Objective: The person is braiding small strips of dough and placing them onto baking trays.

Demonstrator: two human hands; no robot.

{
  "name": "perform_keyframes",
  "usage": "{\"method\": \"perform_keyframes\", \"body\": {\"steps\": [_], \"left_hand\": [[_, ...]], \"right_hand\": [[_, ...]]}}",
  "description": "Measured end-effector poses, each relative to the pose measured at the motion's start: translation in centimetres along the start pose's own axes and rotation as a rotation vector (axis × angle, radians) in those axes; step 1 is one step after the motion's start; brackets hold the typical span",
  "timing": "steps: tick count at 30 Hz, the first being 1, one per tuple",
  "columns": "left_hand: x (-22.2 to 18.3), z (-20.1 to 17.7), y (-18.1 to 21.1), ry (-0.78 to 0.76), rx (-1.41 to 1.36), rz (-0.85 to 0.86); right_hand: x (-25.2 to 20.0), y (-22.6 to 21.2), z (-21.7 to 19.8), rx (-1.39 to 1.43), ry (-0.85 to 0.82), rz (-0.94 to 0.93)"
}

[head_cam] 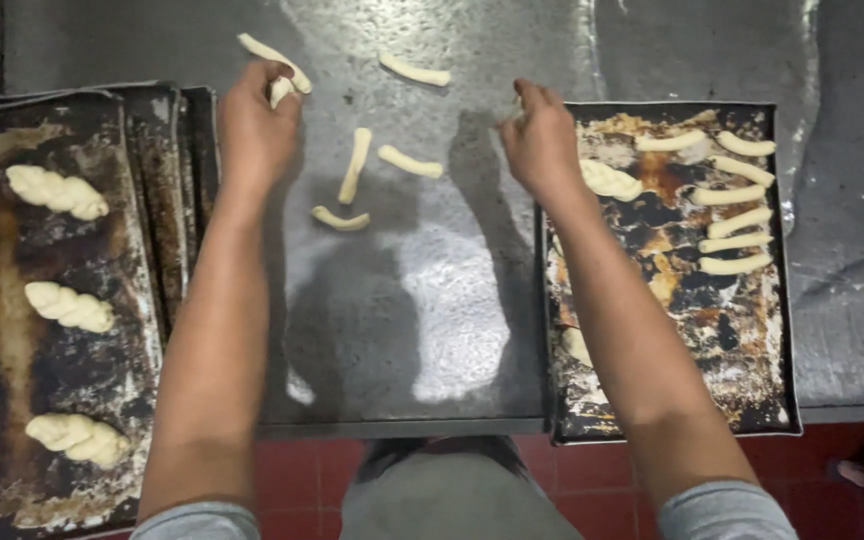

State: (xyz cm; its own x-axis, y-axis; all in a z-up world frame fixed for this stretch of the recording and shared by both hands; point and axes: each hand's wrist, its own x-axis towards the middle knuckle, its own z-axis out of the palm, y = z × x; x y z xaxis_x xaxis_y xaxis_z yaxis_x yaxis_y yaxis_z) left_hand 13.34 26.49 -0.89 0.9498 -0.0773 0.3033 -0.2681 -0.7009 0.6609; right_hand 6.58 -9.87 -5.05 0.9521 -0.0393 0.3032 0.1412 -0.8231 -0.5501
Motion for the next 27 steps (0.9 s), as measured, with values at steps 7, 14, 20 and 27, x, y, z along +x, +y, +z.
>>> {"method": "perform_keyframes", "body": {"steps": [7, 14, 20, 27], "left_hand": [[0.8, -2.7, -2.6, -0.015, -0.342, -0.406], [-8.3, 0.8, -3.8, 0.018, -0.062, 0.005], [-17.2, 10.1, 5.8, -0.303, -0.350, -0.306], [-17.1, 27.5, 25.4, -0.841, -0.441, 0.010]], "right_hand": [[3.7, -3.8, 0.0, 0.629, 0.207, 0.352], [-8.1, 8.8, -0.2, 0.034, 0.250, 0.476], [-26.0, 27.3, -10.3, -0.056, 0.635, 1.178], [-27.8, 34.9, -11.6, -0.302, 0.504, 0.882]]}}
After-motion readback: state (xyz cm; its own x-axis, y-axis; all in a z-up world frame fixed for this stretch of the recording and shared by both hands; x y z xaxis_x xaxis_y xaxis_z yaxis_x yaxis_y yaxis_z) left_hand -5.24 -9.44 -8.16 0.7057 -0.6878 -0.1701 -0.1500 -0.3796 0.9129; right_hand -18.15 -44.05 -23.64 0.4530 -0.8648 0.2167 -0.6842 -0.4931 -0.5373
